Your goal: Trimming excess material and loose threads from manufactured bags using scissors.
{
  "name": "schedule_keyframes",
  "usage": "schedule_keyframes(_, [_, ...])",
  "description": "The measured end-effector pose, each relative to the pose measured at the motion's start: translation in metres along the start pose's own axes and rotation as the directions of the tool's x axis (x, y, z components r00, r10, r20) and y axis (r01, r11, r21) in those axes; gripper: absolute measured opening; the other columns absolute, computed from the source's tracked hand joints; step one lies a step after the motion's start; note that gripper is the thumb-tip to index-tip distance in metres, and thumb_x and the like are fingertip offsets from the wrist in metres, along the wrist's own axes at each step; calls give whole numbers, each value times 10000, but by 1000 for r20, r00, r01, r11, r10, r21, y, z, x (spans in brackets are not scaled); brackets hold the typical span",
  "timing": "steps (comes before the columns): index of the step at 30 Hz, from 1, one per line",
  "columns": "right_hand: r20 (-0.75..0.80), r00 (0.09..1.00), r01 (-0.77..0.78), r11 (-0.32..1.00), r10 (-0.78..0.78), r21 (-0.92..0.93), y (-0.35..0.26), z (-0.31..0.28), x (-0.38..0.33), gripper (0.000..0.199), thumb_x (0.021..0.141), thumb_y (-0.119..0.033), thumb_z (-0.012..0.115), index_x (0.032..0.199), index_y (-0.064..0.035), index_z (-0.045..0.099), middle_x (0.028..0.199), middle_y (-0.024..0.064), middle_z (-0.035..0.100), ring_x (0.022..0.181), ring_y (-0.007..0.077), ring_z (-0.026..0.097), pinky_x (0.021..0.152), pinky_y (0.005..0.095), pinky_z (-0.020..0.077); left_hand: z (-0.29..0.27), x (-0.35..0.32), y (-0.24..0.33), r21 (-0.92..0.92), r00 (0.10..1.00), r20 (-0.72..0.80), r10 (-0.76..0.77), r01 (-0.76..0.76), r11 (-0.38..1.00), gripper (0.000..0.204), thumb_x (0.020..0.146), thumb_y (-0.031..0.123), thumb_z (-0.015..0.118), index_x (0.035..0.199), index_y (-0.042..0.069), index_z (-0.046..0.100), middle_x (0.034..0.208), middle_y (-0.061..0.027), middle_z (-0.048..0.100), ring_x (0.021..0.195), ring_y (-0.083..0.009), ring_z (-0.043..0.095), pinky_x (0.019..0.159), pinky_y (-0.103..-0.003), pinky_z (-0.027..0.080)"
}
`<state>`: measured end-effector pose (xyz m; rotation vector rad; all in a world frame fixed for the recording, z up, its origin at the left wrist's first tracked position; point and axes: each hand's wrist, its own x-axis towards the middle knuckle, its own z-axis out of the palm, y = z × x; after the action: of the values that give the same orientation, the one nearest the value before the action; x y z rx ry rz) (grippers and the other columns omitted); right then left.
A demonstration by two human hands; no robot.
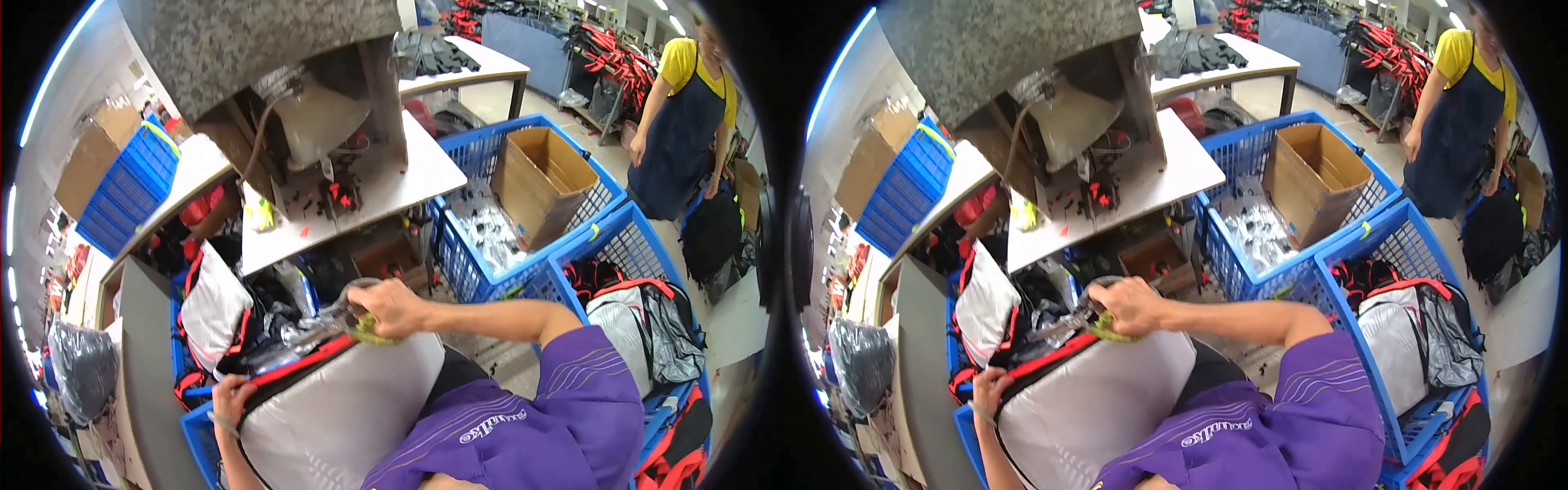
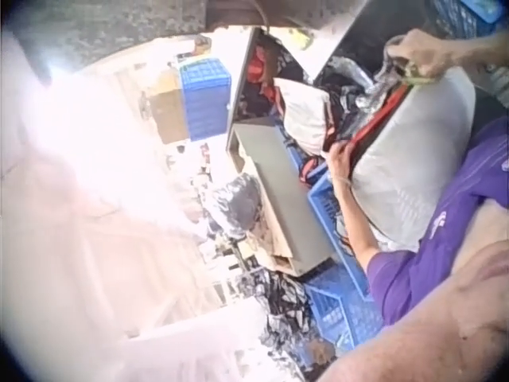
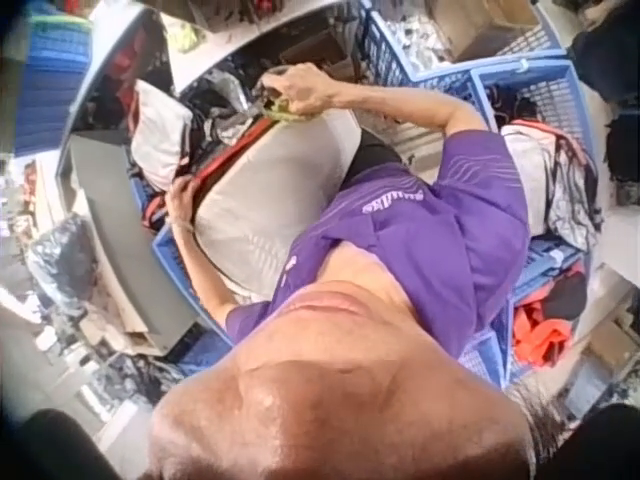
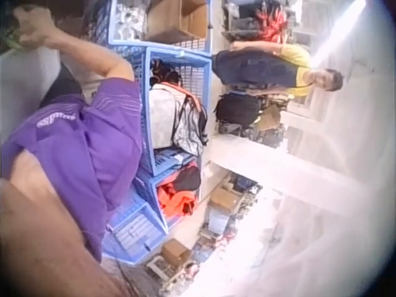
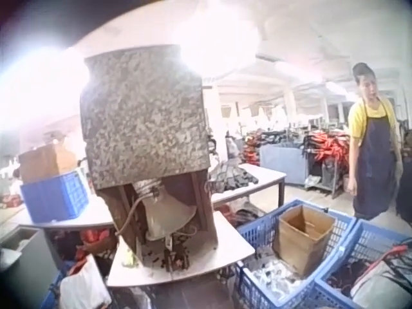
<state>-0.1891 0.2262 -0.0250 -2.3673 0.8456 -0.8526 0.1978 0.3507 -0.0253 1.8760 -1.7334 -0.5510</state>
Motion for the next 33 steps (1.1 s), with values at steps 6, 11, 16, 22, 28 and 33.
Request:
schedule_keyframes(6, [3, 988, -151, 963, 154, 225, 37, -14, -45, 560, 685, -408, 789, 1041, -64, 528, 816, 75, 618, 756, 276, 636, 659, 370, 490, -5, -23, 74, 52, 998, -49, 49, -46, 998, 191, 742, 147, 696, 675, -21, 635, 528, -112, 531, 495, -149, 506, 492, -311, 378])
schedule_keyframes(11, [156, 981, 43, 909, -118, 415, -25, -7, 6, 436, 736, -281, 736, 984, -29, 480, 805, 135, 572, 772, 317, 587, 692, 384, 463, 5, -26, 135, -38, 994, 27, 109, -108, 993, 220, 763, 121, 683, 671, -54, 589, 532, -157, 501, 470, -160, 458, 468, -326, 357])
schedule_keyframes(16, [154, 924, 247, 854, -350, 458, -40, 63, 51, 259, 689, 0, 568, 933, 5, 481, 783, 160, 541, 764, 337, 576, 672, 391, 449, 31, -15, 132, -108, 977, 35, 210, -205, 973, 260, 808, 110, 614, 629, -39, 499, 561, -195, 453, 502, -243, 446, 501, -381, 348])
schedule_keyframes(22, [196, 972, 4, 851, -126, 525, -46, 49, 67, 323, 701, -161, 776, 834, 10, 537, 736, 100, 540, 678, 154, 503, 595, 334, 416, 34, -22, 130, -143, 998, -58, -10, 1, 990, 128, 829, 70, 566, 866, -41, 615, 696, -164, 608, 674, -198, 584, 642, -325, 453])
schedule_keyframes(28, [238, 970, -7, 970, -52, 241, -29, 2, 72, 483, 688, -351, 821, 897, -27, 530, 757, 26, 523, 707, 123, 533, 625, 269, 423, 45, -25, 113, -599, 974, 16, -225, 190, 778, 185, 880, 118, 569, 925, -47, 639, 749, -20, 607, 724, -74, 510, 669, -231, 414])
schedule_keyframes(33, [446, 893, 99, 992, -55, -75, -15, -10, 47, 671, 609, -526, 803, 957, -20, 532, 922, 122, 540, 882, 288, 545, 774, 367, 448, 47, -24, 110, -699, 979, 29, -199, 163, 696, 238, 856, 51, 584, 1067, -60, 575, 768, 5, 570, 721, -54, 490, 660, -194, 390])
